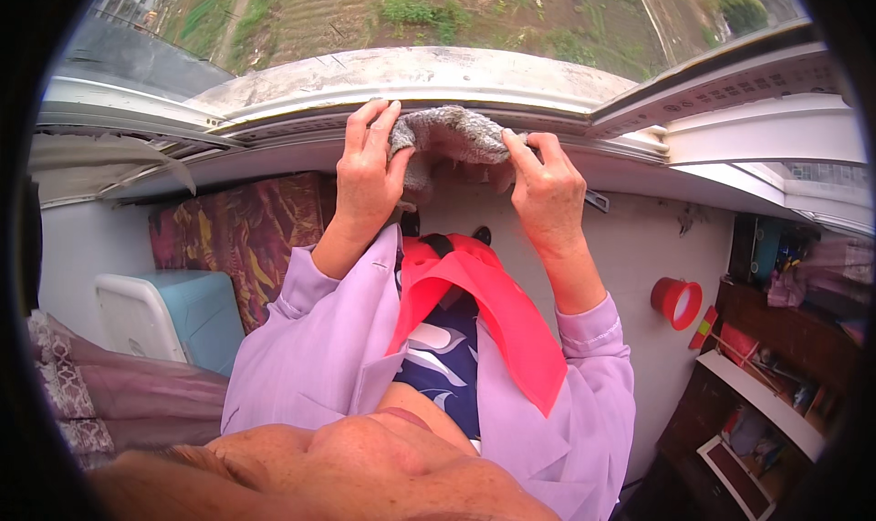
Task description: The person cleans the window frame using a small brush and a cloth. They scrub the tracks and edges of the frame, then wipe the area with the cloth.
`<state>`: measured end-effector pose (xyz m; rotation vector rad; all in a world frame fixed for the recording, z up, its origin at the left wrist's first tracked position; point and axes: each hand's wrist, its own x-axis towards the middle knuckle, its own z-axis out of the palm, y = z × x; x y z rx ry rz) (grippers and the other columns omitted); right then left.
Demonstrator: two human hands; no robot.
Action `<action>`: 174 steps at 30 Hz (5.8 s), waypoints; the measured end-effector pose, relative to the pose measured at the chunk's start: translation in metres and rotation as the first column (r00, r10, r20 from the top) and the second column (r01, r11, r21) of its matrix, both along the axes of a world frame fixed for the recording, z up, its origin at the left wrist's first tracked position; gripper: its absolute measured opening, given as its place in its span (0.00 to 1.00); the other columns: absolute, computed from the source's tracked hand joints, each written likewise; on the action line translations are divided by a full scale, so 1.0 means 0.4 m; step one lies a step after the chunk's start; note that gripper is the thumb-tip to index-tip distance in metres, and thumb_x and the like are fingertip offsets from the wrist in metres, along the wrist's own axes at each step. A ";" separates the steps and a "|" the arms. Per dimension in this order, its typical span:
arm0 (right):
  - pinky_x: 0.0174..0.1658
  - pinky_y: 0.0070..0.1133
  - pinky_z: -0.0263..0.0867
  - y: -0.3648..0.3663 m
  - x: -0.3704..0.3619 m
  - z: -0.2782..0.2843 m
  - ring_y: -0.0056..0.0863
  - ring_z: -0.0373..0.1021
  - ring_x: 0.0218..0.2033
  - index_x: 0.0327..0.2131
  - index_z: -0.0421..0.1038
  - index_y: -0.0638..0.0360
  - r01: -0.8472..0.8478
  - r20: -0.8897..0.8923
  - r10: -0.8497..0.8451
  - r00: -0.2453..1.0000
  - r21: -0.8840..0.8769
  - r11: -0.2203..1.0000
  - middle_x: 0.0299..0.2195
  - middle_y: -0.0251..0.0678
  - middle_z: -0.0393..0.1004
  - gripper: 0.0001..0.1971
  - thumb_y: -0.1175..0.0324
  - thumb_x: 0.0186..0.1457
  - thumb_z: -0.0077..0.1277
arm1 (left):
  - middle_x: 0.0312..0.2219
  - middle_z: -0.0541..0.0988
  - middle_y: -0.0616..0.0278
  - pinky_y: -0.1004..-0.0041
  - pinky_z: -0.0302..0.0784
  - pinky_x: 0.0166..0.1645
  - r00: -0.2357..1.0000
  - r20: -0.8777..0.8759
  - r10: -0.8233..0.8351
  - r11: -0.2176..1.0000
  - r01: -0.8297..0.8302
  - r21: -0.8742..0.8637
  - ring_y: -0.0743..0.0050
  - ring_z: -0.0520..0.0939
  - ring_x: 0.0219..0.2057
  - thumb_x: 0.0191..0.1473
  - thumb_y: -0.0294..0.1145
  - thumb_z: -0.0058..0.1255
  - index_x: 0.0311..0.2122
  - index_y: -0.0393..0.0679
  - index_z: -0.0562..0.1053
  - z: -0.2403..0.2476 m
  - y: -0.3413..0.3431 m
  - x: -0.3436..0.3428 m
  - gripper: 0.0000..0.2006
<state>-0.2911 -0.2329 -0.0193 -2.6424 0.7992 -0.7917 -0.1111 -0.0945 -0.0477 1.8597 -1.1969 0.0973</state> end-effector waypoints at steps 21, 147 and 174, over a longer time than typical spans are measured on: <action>0.35 0.24 0.69 0.004 -0.011 0.016 0.32 0.73 0.31 0.46 0.77 0.55 0.021 -0.054 -0.018 0.998 0.050 0.999 0.36 0.38 0.73 0.19 0.83 0.51 0.54 | 0.46 0.76 0.54 0.60 0.71 0.51 0.797 0.450 0.402 0.893 -0.451 0.001 0.54 0.75 0.49 0.44 0.26 0.61 0.48 0.37 0.75 -0.042 0.190 0.243 0.22; 0.33 0.27 0.72 0.083 0.143 -0.023 0.36 0.75 0.30 0.43 0.78 0.53 -0.060 -0.116 0.064 0.991 0.038 0.997 0.34 0.38 0.73 0.20 0.85 0.46 0.54 | 0.39 0.80 0.63 0.67 0.70 0.47 0.834 0.424 0.351 0.935 -0.331 -0.124 0.65 0.80 0.43 0.44 0.17 0.56 0.40 0.42 0.80 -0.139 0.206 0.304 0.15; 0.34 0.26 0.70 0.056 0.122 -0.019 0.36 0.74 0.30 0.43 0.78 0.55 -0.157 -0.127 0.158 0.979 0.018 0.988 0.35 0.39 0.74 0.20 0.84 0.46 0.54 | 0.38 0.80 0.63 0.67 0.69 0.47 0.827 0.424 0.368 0.928 -0.351 -0.122 0.65 0.80 0.43 0.44 0.17 0.57 0.39 0.41 0.80 -0.132 0.198 0.296 0.14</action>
